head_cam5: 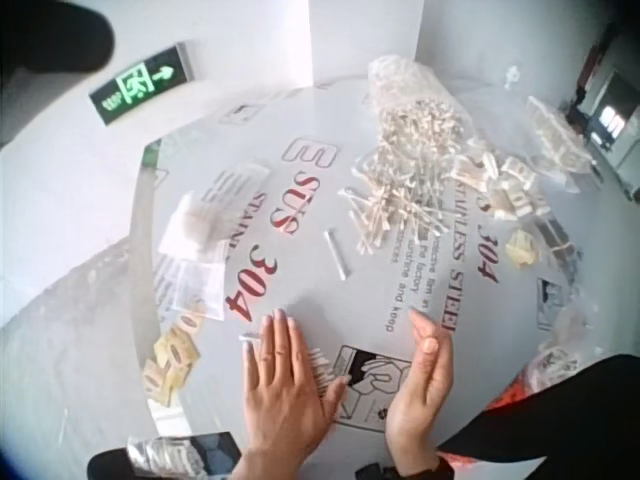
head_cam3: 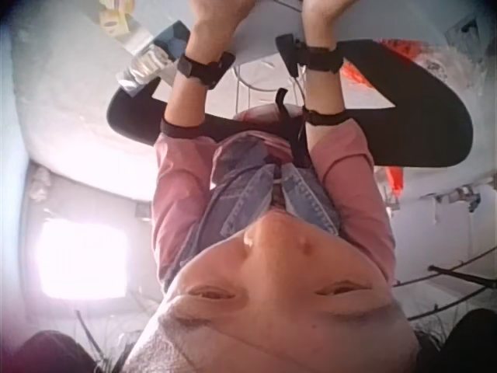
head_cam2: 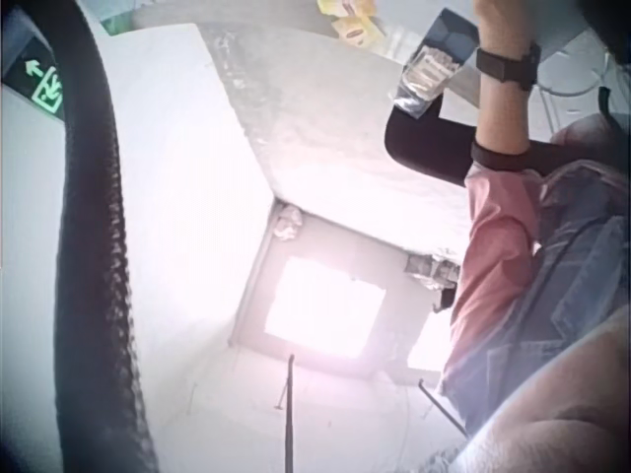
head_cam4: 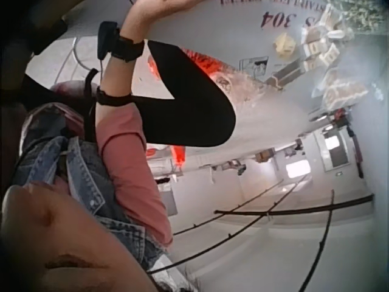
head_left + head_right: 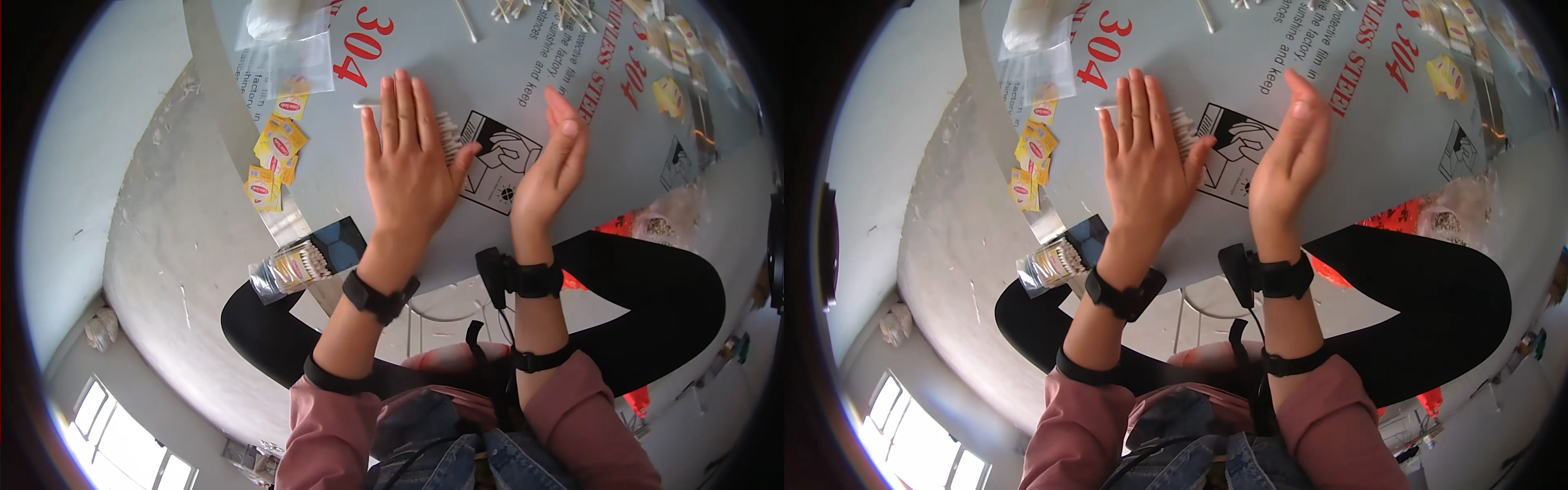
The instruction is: Arranging cotton swabs into neat stacks and placing them into plastic packaging.
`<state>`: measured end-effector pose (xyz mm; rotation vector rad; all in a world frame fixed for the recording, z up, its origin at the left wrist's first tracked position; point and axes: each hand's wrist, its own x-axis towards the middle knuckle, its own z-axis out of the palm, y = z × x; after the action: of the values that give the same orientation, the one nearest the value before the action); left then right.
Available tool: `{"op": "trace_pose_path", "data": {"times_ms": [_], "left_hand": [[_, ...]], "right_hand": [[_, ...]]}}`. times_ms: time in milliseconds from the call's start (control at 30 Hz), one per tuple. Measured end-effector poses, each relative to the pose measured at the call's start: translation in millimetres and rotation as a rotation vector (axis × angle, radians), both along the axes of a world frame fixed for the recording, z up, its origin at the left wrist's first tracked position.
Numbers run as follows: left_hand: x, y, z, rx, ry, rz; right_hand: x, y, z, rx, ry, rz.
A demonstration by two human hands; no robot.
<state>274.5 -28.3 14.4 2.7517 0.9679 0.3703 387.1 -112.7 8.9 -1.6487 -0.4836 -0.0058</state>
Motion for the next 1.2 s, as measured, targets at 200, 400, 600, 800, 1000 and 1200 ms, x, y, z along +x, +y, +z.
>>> {"op": "trace_pose_path", "data": {"times_ms": [200, 400, 600, 800, 1000, 1200], "left_hand": [[1.1, -4.1, -0.4, 0.082, 0.027, 0.02], [-25.8, -17.5, 11.9, -0.345, -0.233, 0.057], [-58.5, 34.6, 30.0, -0.178, -0.275, 0.096], [-58.7, 24.3, 31.9, -0.181, -0.29, -0.022], [-78.2, -90.8, 19.1, -0.237, -0.125, -0.308], [-79.6, -68.1, 4.5, -0.12, -0.2, -0.189]], "right_hand": [[-9.7, -4.6, -1.0, -0.114, -0.07, 0.093], [-2.8, 2.7, -12.6, -0.106, -0.259, 0.067], [-3.7, 4.4, -10.4, -0.181, -0.305, 0.02], [-7.3, 5.0, -13.5, -0.221, -0.358, 0.004], [1.7, 1.3, -24.2, -0.203, -0.347, 0.028], [2.5, 10.5, -18.0, -0.153, -0.351, 0.062]]}}
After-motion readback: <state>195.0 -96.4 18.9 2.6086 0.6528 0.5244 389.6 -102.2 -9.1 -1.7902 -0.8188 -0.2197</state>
